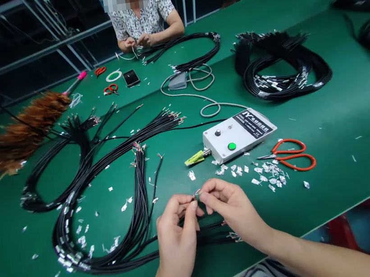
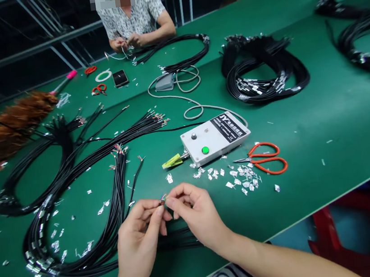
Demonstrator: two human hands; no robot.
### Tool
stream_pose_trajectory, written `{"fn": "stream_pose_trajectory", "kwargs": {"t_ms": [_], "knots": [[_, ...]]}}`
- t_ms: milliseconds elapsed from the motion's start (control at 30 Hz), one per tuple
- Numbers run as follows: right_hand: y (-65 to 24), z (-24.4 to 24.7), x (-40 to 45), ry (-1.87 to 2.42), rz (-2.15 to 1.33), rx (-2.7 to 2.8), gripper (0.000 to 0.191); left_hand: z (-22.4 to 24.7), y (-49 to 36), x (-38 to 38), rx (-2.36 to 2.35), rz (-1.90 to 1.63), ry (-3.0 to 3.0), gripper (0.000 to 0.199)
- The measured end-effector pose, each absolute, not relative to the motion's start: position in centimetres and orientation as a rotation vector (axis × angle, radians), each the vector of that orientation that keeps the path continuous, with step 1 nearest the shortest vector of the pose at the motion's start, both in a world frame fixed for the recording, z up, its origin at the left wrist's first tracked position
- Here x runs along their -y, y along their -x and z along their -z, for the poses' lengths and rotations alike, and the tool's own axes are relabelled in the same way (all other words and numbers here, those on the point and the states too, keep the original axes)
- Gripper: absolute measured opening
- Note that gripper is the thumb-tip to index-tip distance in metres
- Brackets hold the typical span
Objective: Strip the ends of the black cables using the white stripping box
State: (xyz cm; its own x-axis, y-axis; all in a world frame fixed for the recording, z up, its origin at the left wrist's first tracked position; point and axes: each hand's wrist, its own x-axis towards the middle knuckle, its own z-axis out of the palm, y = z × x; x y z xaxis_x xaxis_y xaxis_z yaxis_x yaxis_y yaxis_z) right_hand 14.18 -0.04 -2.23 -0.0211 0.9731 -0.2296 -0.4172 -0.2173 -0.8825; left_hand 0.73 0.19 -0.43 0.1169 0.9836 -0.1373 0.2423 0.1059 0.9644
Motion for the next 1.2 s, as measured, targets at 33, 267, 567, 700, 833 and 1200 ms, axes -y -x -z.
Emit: {"fn": "stream_pose_trajectory", "kwargs": {"t_ms": [33, 267, 567, 700, 833, 1200], "knots": [[-14.0, 2.3, 0.1, 1.036, -1.528, 0.738, 0.029, 0.3, -0.7, -0.2, -1.325, -0.902, -1.32, 0.013], [-15.5, 2.2, -0.9, 0.988, -1.693, 0.89, 0.031, -0.3, -0.4, -0.8, -1.255, -0.902, -1.337, 0.009], [-18.7, -0.9, -1.4, 1.176, -1.031, 1.677, 0.012, -0.3, -0.4, 0.0, -1.372, -0.977, -2.358, 0.013], [-18.5, -1.8, -0.8, 1.206, -0.438, 2.058, 0.017, -0.1, -0.8, 0.2, -1.451, -0.953, -2.543, 0.014], [-17.8, -1.5, -0.4, 1.191, -0.033, 2.18, 0.025, 0.1, -1.0, 0.3, -1.503, -0.969, -2.433, 0.012], [-15.1, 1.6, 0.0, 1.263, -0.789, 1.525, 0.015, -0.1, -1.0, -0.4, -1.408, -0.983, -1.436, 0.01]]}}
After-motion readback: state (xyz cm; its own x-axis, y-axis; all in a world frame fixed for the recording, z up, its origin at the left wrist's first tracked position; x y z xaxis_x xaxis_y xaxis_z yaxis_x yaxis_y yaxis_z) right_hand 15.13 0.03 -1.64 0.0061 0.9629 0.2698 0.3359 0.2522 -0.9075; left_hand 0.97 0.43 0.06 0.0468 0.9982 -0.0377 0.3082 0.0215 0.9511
